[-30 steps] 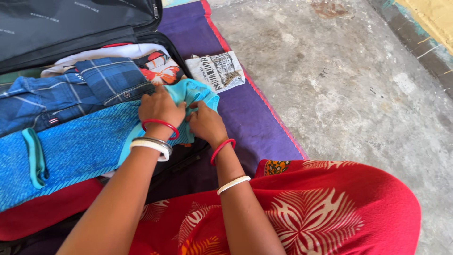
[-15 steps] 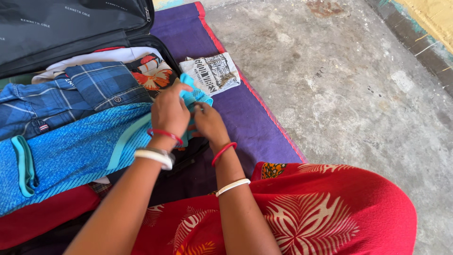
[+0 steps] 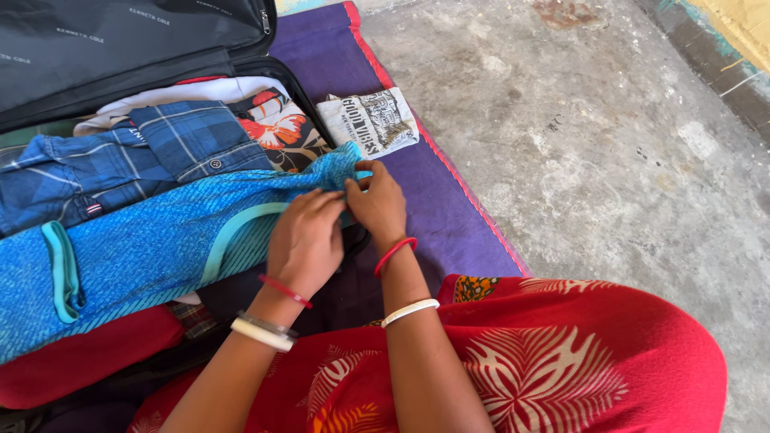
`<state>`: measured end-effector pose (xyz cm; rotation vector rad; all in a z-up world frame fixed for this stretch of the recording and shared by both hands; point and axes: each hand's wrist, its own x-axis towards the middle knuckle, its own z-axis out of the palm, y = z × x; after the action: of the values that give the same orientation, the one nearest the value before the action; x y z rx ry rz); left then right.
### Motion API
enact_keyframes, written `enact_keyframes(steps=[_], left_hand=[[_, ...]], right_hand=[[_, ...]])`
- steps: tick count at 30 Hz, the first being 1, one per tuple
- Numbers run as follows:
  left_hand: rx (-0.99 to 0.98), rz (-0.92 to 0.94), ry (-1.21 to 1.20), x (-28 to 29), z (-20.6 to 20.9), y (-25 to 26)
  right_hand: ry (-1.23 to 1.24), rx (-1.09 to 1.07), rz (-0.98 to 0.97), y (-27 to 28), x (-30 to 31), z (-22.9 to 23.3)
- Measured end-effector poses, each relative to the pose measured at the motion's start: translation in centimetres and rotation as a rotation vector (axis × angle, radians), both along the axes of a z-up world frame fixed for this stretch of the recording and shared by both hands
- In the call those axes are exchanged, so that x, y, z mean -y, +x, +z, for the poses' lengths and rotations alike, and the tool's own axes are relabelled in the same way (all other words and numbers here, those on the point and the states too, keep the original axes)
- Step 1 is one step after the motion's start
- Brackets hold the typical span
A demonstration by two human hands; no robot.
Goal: The person packs a suitcase by folding and placing shirts and other items of clothing into it, rearranging them to fit.
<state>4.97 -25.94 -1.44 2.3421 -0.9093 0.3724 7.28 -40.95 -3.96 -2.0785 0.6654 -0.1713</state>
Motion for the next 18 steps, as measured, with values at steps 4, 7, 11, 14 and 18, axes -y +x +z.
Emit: enact_keyframes(steps=[4, 7, 11, 14, 18], left_hand=[[0.015, 0.087, -0.110, -3.0, 2.1, -0.6], [0.085, 0.167, -0.082, -4.7, 2.7, -0.2], [0.127, 0.305, -0.057, -6.4, 2.7, 0.2], [0.063, 0.407, -0.057, -7.1, 2.5, 0.9], [0.094, 0.404, -0.004, -7.8, 2.0, 2.1]], right_hand=[[-0.171, -0.046, 0.012, -0.7, 0.7, 1.8], [-0.416, -0.019, 0.005, -1.1, 0.2, 1.9], [-0.509, 0.284, -0.005, -0.7, -1.1, 2.5], [-0.426, 0.259, 0.062, 1.1, -2.3, 3.2], [-0.438, 0.275, 0.237, 4.0, -2.3, 2.2]])
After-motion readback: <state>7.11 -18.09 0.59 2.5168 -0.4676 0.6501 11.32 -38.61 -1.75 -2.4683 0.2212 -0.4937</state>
